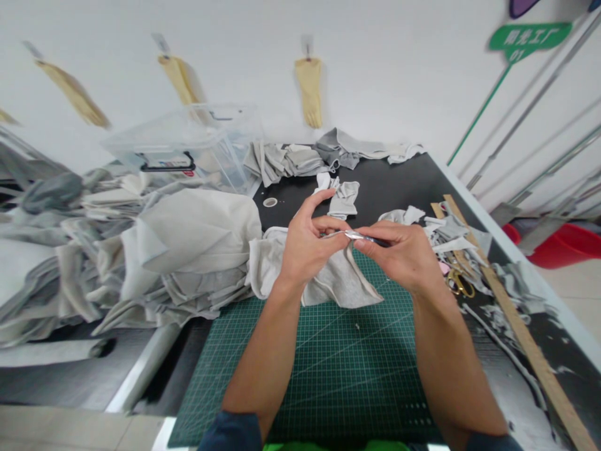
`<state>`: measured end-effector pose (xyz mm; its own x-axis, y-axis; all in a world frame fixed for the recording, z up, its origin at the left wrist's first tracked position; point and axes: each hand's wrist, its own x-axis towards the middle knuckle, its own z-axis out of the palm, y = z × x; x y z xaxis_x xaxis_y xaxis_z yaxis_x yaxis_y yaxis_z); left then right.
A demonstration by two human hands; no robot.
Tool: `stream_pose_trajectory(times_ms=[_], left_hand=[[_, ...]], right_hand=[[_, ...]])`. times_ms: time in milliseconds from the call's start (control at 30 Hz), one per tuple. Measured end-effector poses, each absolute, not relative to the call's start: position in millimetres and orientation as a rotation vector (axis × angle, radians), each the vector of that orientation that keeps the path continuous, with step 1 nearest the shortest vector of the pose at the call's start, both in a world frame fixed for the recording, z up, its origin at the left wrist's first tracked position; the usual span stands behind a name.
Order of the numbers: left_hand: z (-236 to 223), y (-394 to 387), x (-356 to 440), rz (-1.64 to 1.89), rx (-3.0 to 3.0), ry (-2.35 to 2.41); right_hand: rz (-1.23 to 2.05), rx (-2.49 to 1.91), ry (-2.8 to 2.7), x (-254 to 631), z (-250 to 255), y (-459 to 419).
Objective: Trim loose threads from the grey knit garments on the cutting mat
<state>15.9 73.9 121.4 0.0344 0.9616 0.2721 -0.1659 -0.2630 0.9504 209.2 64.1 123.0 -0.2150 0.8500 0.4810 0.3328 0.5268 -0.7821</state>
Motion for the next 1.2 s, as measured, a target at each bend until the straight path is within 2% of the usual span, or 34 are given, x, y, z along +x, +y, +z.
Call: stream_pose_trajectory(times_ms=[300, 633, 1000, 1200], left_hand=[[123, 75, 16, 1.436, 1.268, 0.909], [120, 79, 16, 1.471, 1.268, 0.922], [112, 82, 20, 1.497, 1.195, 0.946], [110, 84, 7, 1.423, 1.272, 0.966]], right_hand=[[0.687, -0.995, -1.763, 207, 123, 66], [0.685, -1.300, -1.351, 205, 115, 77], [1.038, -1.096, -1.724, 193, 111, 78], [1.203, -1.016, -1.541, 202, 103, 84]])
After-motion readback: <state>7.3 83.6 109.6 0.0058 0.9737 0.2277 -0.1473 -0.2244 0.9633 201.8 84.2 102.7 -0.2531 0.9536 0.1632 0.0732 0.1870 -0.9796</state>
